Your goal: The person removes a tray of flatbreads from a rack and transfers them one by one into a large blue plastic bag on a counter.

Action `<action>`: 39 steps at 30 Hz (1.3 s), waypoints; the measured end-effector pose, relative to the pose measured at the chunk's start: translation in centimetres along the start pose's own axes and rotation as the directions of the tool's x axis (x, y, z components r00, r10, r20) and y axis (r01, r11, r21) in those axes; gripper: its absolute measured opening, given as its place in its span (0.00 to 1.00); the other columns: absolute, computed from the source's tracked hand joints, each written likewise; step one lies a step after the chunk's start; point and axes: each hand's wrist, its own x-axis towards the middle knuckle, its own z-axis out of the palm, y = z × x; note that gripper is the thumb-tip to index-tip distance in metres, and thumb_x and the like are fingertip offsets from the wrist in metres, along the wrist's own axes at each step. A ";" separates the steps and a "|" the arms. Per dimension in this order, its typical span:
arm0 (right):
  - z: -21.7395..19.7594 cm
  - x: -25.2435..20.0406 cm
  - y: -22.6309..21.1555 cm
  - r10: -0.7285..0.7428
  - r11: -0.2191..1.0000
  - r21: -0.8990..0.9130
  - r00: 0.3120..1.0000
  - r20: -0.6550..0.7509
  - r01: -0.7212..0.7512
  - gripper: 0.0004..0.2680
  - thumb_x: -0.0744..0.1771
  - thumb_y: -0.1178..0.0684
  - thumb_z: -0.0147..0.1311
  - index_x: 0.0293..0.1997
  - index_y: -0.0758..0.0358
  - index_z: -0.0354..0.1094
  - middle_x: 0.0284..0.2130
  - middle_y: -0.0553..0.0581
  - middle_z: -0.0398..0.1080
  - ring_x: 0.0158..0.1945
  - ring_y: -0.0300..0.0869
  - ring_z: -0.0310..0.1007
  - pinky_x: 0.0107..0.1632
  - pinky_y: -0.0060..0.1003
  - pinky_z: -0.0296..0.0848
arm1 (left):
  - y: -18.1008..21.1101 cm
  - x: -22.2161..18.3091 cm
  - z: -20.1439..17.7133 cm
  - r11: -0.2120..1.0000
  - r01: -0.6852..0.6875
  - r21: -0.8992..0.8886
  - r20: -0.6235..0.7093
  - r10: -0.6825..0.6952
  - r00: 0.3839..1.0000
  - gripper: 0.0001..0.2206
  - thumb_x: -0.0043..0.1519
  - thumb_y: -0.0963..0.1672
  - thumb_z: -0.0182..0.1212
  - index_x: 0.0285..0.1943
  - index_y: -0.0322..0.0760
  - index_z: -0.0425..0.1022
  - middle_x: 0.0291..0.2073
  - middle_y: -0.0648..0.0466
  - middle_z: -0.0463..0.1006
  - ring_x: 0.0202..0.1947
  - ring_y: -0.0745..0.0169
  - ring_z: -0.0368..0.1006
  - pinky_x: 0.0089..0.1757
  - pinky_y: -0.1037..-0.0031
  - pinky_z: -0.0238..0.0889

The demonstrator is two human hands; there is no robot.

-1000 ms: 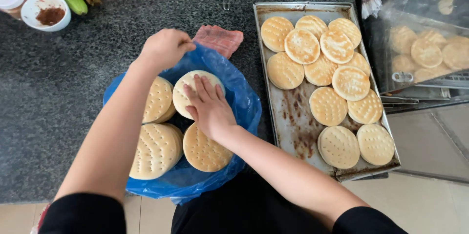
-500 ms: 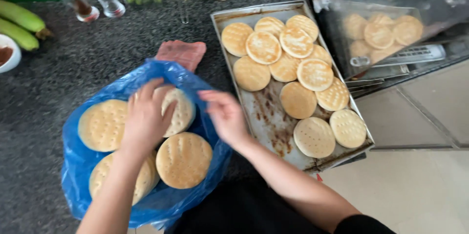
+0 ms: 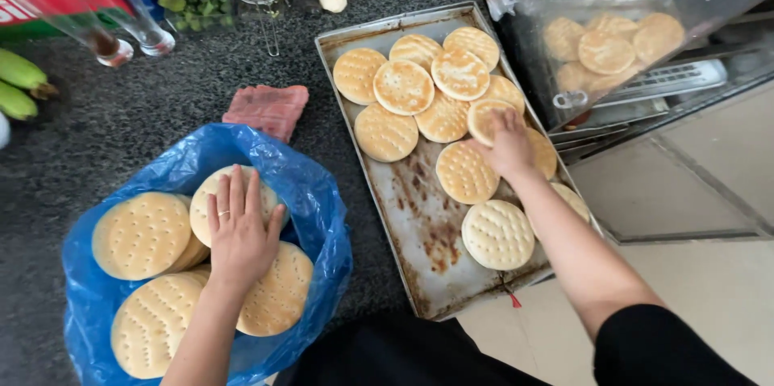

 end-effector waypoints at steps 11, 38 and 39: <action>-2.7 7.8 -5.9 0.108 0.772 0.633 0.993 -0.044 -0.056 0.14 0.64 0.49 0.67 0.51 0.63 0.72 0.40 0.61 0.78 0.43 0.51 0.80 0.47 0.43 0.76 | 0.3 0.4 0.1 0.996 0.019 0.092 0.065 -0.025 0.998 0.34 0.64 0.53 0.54 0.77 0.35 0.55 0.75 0.41 0.54 0.76 0.39 0.44 0.69 0.48 0.33; -3.9 7.1 -16.5 -0.219 0.875 0.431 0.974 -0.055 0.221 0.34 0.59 0.48 0.75 0.67 0.71 0.55 0.60 0.72 0.63 0.63 0.63 0.64 0.61 0.50 0.68 | 2.2 -1.8 -3.3 0.863 0.222 -0.453 -0.071 -0.283 0.956 0.19 0.64 0.42 0.59 0.66 0.39 0.71 0.73 0.43 0.61 0.75 0.39 0.53 0.69 0.50 0.41; -5.3 6.0 -17.3 -0.184 0.889 0.413 0.981 -0.068 0.195 0.32 0.60 0.49 0.74 0.66 0.70 0.56 0.58 0.71 0.65 0.61 0.63 0.66 0.60 0.51 0.68 | 2.8 -2.3 -4.1 0.841 0.219 -0.495 -0.109 -0.310 0.944 0.17 0.65 0.41 0.58 0.64 0.38 0.72 0.72 0.43 0.64 0.74 0.39 0.56 0.70 0.50 0.43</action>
